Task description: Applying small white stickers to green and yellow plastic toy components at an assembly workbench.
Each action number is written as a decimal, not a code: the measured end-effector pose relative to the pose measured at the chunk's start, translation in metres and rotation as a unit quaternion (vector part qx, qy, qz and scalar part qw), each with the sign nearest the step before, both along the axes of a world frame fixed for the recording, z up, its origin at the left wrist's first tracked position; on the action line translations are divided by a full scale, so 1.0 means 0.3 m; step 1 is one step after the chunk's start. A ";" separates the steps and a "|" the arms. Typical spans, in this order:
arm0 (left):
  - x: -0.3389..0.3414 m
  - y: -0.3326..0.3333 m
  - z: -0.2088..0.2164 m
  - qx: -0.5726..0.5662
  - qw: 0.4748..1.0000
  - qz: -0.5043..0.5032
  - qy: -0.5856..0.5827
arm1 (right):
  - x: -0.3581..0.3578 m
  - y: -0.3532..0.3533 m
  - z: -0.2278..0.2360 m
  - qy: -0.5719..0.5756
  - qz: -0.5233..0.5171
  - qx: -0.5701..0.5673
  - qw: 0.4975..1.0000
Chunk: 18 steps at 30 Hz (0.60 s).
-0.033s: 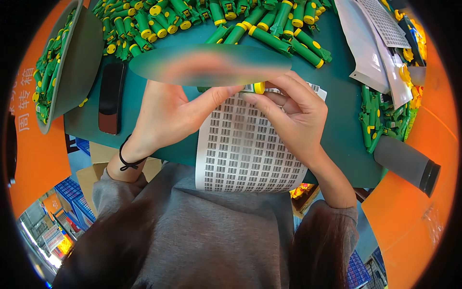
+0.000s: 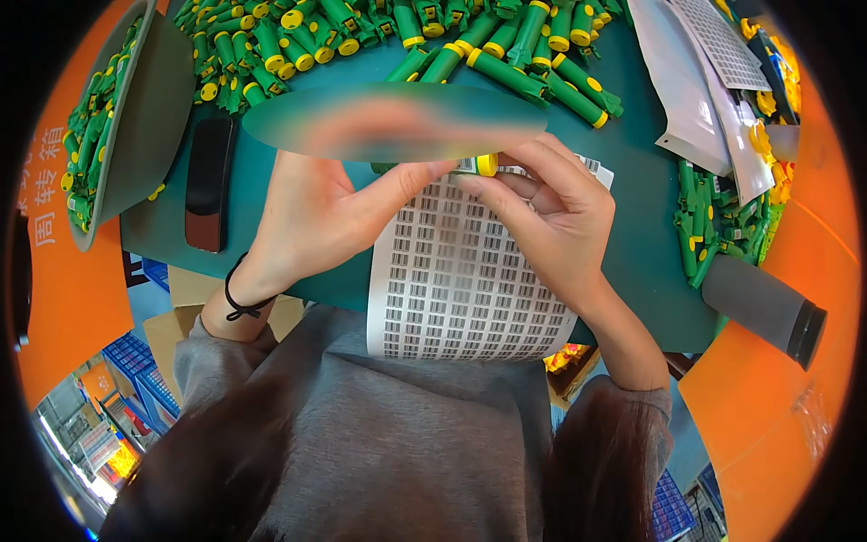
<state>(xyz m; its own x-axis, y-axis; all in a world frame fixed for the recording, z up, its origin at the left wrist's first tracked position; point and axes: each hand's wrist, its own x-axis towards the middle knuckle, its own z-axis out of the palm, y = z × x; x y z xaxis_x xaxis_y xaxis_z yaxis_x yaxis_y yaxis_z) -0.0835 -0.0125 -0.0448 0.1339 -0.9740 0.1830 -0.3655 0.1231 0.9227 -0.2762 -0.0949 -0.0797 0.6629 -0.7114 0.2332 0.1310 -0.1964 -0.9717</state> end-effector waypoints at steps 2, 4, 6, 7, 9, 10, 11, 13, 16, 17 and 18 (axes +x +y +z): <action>-0.006 0.001 0.004 -0.004 1.000 0.003 -0.004 | -0.004 0.002 0.005 -0.001 -0.004 0.000 1.000; -0.010 0.002 0.002 -0.008 1.000 0.006 -0.006 | -0.006 0.004 0.007 0.000 -0.007 0.001 1.000; -0.012 0.002 -0.006 -0.002 1.000 0.006 0.001 | -0.007 0.005 0.008 0.016 -0.014 0.006 1.000; -0.012 0.003 -0.005 -0.002 1.000 0.008 0.000 | -0.007 0.005 0.011 0.016 -0.012 0.006 1.000; -0.015 0.004 -0.002 0.062 0.996 0.010 0.058 | -0.007 0.004 0.019 0.026 -0.012 0.036 0.999; -0.015 0.003 -0.007 0.060 0.996 0.010 0.059 | -0.009 0.002 0.017 0.026 -0.011 0.035 0.999; -0.016 0.001 -0.016 0.058 0.993 0.023 0.099 | -0.013 0.000 0.012 0.021 -0.011 0.022 0.999; -0.009 -0.005 -0.020 0.055 0.988 0.036 0.139 | -0.015 -0.006 0.000 0.016 -0.009 0.010 1.000; 0.013 -0.028 -0.020 0.130 0.984 -0.040 0.115 | -0.008 -0.013 -0.012 0.003 0.019 -0.049 0.999; 0.015 -0.041 -0.027 0.147 0.970 -0.058 0.184 | -0.004 -0.013 -0.009 0.010 0.007 -0.004 1.000; 0.018 -0.048 -0.032 0.162 0.951 -0.077 0.251 | 0.001 -0.013 -0.007 0.016 -0.004 0.041 0.999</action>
<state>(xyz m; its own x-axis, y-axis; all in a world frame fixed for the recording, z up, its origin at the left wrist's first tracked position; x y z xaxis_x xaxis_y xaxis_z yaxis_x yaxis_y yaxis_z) -0.0780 -0.0269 -0.0543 -0.0229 -0.9833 -0.1803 0.1309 -0.1818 0.9746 -0.2759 -0.0987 -0.0818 0.6626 -0.7333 0.1523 0.0986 -0.1161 -0.9883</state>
